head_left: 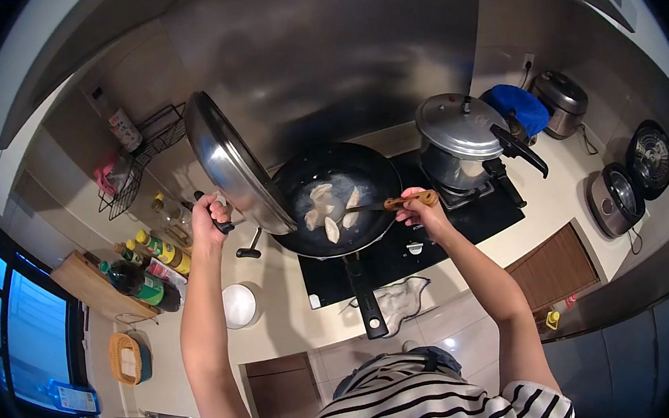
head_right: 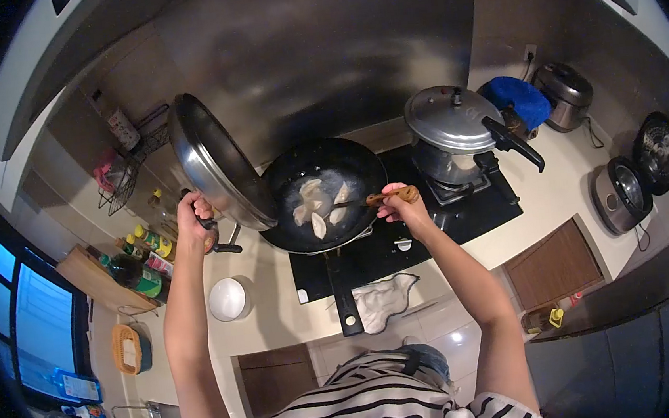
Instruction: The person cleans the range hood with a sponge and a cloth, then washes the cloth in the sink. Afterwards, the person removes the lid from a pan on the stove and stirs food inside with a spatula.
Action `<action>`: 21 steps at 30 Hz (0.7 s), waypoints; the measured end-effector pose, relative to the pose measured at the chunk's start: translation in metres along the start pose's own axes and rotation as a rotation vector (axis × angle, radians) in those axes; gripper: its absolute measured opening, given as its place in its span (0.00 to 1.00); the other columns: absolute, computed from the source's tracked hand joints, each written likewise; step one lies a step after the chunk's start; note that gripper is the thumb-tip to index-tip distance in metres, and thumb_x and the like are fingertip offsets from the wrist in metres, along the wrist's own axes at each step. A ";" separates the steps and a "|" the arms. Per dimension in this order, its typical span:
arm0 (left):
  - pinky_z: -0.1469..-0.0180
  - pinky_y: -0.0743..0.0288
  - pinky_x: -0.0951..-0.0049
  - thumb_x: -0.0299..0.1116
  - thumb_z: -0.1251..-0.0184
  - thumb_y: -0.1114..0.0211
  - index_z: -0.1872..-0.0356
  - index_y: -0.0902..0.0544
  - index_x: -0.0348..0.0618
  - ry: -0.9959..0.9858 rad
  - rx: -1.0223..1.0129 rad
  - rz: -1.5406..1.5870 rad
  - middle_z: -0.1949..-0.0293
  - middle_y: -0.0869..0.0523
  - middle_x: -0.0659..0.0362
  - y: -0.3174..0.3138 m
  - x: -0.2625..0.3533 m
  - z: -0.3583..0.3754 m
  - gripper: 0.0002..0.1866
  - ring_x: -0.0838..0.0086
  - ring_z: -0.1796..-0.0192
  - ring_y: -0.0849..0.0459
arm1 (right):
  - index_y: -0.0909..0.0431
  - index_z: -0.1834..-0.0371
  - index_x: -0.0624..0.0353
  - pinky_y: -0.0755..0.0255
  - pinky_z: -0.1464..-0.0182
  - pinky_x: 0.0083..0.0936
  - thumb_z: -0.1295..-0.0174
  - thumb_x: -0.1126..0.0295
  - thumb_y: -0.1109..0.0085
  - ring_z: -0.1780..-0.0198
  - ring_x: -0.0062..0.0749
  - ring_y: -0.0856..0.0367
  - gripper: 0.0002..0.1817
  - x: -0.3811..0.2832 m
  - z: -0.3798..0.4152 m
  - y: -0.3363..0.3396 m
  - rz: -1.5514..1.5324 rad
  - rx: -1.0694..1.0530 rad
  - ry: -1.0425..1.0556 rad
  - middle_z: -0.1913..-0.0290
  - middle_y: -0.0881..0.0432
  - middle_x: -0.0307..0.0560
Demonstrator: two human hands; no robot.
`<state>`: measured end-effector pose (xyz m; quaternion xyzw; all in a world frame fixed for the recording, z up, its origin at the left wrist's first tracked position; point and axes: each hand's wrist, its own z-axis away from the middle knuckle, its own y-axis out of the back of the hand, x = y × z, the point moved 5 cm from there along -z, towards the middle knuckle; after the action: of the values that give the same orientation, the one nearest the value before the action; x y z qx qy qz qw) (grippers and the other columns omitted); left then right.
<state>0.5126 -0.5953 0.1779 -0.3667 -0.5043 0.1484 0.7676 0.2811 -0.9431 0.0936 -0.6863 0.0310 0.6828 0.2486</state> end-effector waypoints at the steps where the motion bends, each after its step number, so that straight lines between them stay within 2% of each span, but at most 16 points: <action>1: 0.92 0.46 0.85 0.26 0.48 0.51 0.83 0.38 0.48 -0.024 0.001 -0.009 0.89 0.37 0.67 0.002 0.001 0.000 0.09 0.83 0.90 0.40 | 0.31 0.64 0.55 0.29 0.74 0.15 0.48 0.74 0.50 0.74 0.23 0.21 0.08 0.001 0.000 -0.002 -0.004 -0.002 0.000 0.73 0.23 0.41; 7: 0.92 0.46 0.85 0.25 0.48 0.49 0.79 0.37 0.48 -0.031 0.005 -0.013 0.89 0.37 0.68 0.005 0.003 0.002 0.07 0.84 0.90 0.40 | 0.31 0.62 0.56 0.28 0.72 0.15 0.49 0.76 0.50 0.73 0.25 0.21 0.10 -0.018 0.009 -0.018 0.078 -0.052 0.059 0.71 0.23 0.43; 9: 0.92 0.46 0.85 0.26 0.48 0.49 0.79 0.37 0.49 -0.023 0.008 -0.002 0.89 0.37 0.68 0.005 0.003 0.004 0.07 0.84 0.90 0.40 | 0.30 0.62 0.58 0.27 0.70 0.18 0.51 0.78 0.48 0.70 0.25 0.21 0.11 -0.033 0.015 -0.027 0.215 -0.108 0.202 0.67 0.23 0.43; 10: 0.92 0.46 0.86 0.26 0.48 0.50 0.81 0.37 0.48 -0.042 0.017 -0.018 0.90 0.37 0.68 0.004 0.002 0.005 0.07 0.85 0.90 0.40 | 0.30 0.62 0.58 0.27 0.70 0.18 0.51 0.78 0.48 0.70 0.25 0.21 0.11 -0.039 0.018 -0.029 0.215 -0.110 0.201 0.67 0.23 0.43; 12: 0.92 0.47 0.86 0.26 0.47 0.51 0.82 0.36 0.47 -0.060 0.025 -0.033 0.90 0.37 0.68 0.003 0.002 0.006 0.07 0.86 0.91 0.40 | 0.28 0.64 0.59 0.27 0.68 0.22 0.54 0.79 0.45 0.68 0.30 0.22 0.12 -0.075 0.040 -0.046 0.628 -0.175 0.768 0.66 0.25 0.43; 13: 0.92 0.47 0.86 0.26 0.47 0.51 0.82 0.37 0.47 -0.065 0.032 -0.037 0.90 0.37 0.68 0.003 0.002 0.006 0.08 0.85 0.91 0.40 | 0.28 0.64 0.59 0.27 0.68 0.22 0.54 0.79 0.45 0.68 0.30 0.22 0.12 -0.086 0.047 -0.048 0.629 -0.175 0.767 0.66 0.25 0.43; 15: 0.92 0.47 0.86 0.26 0.47 0.51 0.82 0.37 0.48 -0.068 0.039 -0.040 0.90 0.37 0.68 0.006 0.001 0.004 0.08 0.85 0.91 0.40 | 0.27 0.65 0.58 0.27 0.68 0.25 0.57 0.79 0.43 0.67 0.37 0.22 0.14 -0.109 0.068 -0.062 0.976 -0.225 0.969 0.68 0.26 0.45; 16: 0.92 0.46 0.85 0.25 0.48 0.51 0.81 0.37 0.48 -0.048 0.031 -0.025 0.90 0.37 0.68 0.009 0.000 0.000 0.07 0.85 0.91 0.40 | 0.27 0.64 0.56 0.26 0.69 0.25 0.59 0.78 0.41 0.69 0.40 0.23 0.15 -0.115 0.074 -0.065 0.995 -0.247 1.037 0.67 0.28 0.46; 19: 0.92 0.46 0.85 0.25 0.48 0.50 0.81 0.37 0.49 -0.027 0.030 -0.025 0.90 0.38 0.68 0.004 -0.004 -0.001 0.07 0.84 0.91 0.40 | 0.27 0.64 0.54 0.26 0.71 0.25 0.59 0.77 0.40 0.70 0.38 0.22 0.16 -0.128 0.090 -0.065 1.144 -0.233 1.154 0.64 0.28 0.48; 21: 0.92 0.46 0.85 0.26 0.48 0.51 0.82 0.37 0.49 -0.024 0.036 -0.039 0.90 0.38 0.68 -0.001 -0.008 -0.002 0.08 0.84 0.91 0.40 | 0.27 0.63 0.53 0.26 0.72 0.24 0.60 0.76 0.39 0.71 0.37 0.22 0.17 -0.127 0.094 -0.062 1.134 -0.235 1.204 0.62 0.28 0.48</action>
<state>0.5110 -0.6015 0.1732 -0.3412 -0.5176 0.1467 0.7708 0.2098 -0.8908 0.2385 -0.8358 0.4279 0.2199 -0.2647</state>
